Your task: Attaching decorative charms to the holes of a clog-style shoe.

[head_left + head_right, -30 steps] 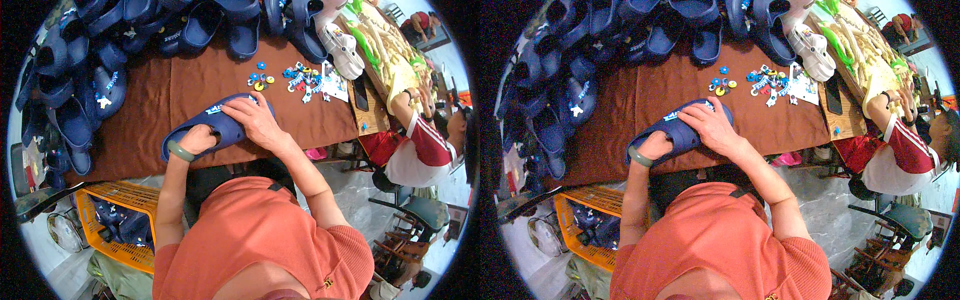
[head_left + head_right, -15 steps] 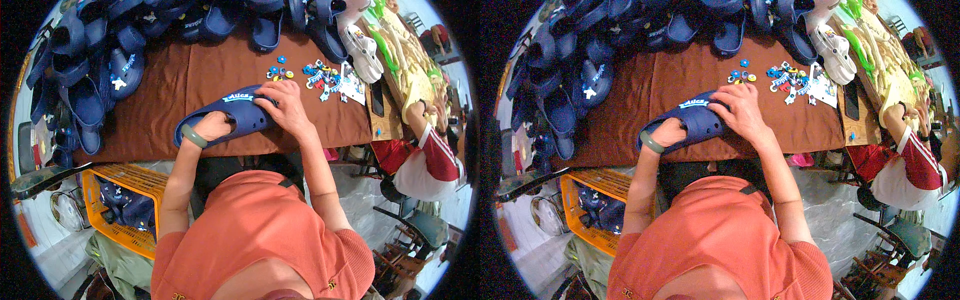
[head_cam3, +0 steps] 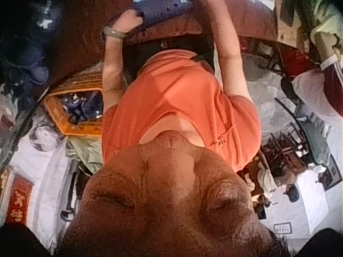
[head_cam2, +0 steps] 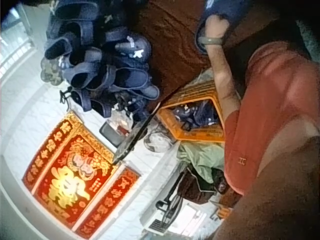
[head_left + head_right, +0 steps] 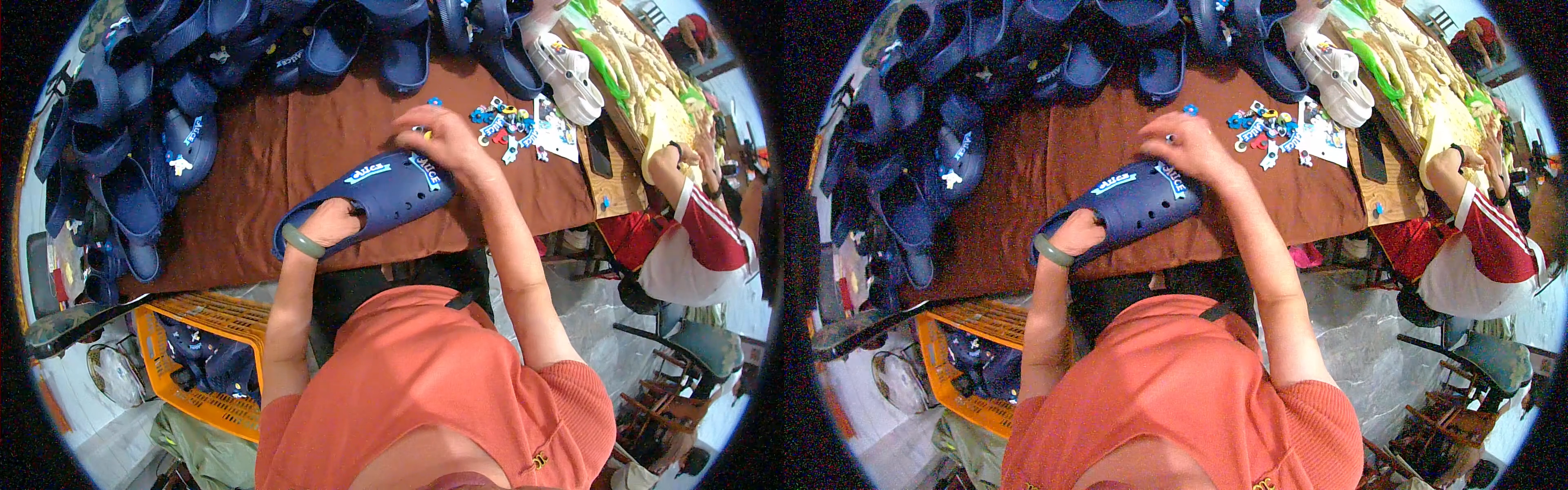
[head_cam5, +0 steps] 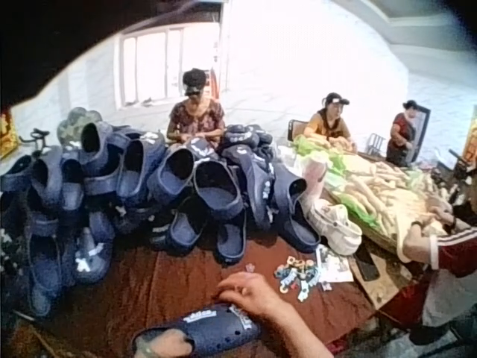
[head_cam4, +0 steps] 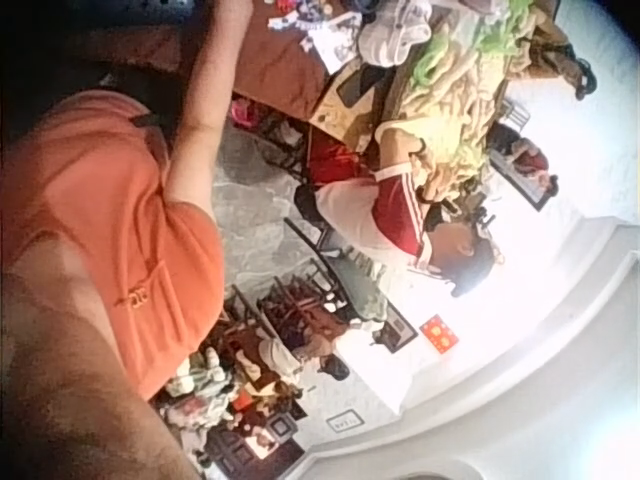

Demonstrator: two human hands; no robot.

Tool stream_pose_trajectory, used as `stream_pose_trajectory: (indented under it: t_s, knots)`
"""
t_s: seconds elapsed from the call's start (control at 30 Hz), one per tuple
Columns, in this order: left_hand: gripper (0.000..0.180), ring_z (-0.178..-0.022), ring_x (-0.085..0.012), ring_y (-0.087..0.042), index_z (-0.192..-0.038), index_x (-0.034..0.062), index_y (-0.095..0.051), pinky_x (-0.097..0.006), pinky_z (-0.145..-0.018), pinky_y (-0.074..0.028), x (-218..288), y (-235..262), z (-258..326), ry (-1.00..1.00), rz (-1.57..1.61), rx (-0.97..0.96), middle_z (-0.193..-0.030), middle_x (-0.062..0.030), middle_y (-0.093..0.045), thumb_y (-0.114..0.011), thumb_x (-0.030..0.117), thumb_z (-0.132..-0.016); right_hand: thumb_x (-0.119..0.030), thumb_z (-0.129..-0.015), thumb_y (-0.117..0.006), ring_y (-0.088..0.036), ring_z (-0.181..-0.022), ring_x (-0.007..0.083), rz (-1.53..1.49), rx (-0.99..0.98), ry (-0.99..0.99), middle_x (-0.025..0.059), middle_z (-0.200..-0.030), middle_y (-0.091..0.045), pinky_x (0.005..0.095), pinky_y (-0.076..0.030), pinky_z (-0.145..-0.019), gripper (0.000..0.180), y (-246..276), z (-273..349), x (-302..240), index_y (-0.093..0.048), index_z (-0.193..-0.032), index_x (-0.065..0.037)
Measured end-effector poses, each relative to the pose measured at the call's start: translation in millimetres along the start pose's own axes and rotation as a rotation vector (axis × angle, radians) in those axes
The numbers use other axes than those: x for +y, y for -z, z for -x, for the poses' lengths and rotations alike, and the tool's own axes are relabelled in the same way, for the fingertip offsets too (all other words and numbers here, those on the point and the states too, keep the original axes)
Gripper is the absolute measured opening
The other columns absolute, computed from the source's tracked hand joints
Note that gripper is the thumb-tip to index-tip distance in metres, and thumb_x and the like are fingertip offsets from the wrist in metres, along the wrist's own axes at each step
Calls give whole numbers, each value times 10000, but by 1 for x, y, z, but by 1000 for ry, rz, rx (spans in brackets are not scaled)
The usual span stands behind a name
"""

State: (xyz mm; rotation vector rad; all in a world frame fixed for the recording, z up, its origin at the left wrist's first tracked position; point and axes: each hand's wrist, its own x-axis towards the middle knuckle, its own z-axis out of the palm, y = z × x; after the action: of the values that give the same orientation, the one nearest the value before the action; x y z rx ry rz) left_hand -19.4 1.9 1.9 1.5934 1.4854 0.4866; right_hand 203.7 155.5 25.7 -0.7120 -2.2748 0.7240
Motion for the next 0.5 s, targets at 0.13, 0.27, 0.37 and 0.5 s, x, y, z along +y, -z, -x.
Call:
stream_pose_trajectory:
  t_s: [0.13, 0.27, 0.37, 0.5]
  knots:
    - [277, -746, -465, -567, -822, -111, -577, -468, -710, -466, 19, 8, 2, 72, -95, -52, -800, -338, -536, -540, 142, -716, -169, -818, -699, -658, -894, 295, 24, 311, -344, 141, -916, -674, 380, -519, -779, 161, 17, 30, 51, -713, -930, -54]
    - [279, -762, -467, -569, -828, -107, -585, -472, -715, -466, -15, -8, -4, -61, 27, 31, -813, -338, -549, -540, 145, -718, -185, -817, -703, -621, -877, 306, 351, 395, -292, 114, -923, -635, 420, -491, -753, 197, 10, 51, 63, -696, -987, -86]
    - [286, -792, -462, -582, -846, -103, -594, -465, -733, -471, -24, -8, -6, -21, -73, -1, -835, -335, -569, -539, 150, -725, -219, -814, -700, -577, -919, 310, 654, 299, -233, 82, -975, -609, 439, -453, -758, 255, -5, 61, 75, -673, -1052, -131]
    - [293, -832, -463, -593, -871, -99, -608, -462, -758, -469, 13, 1, 3, 38, -69, 2, -855, -335, -575, -536, 148, -732, -213, -831, -685, -581, -928, 305, 532, 284, -220, 81, -983, -632, 433, -455, -773, 205, -2, 61, 73, -683, -1017, -127]
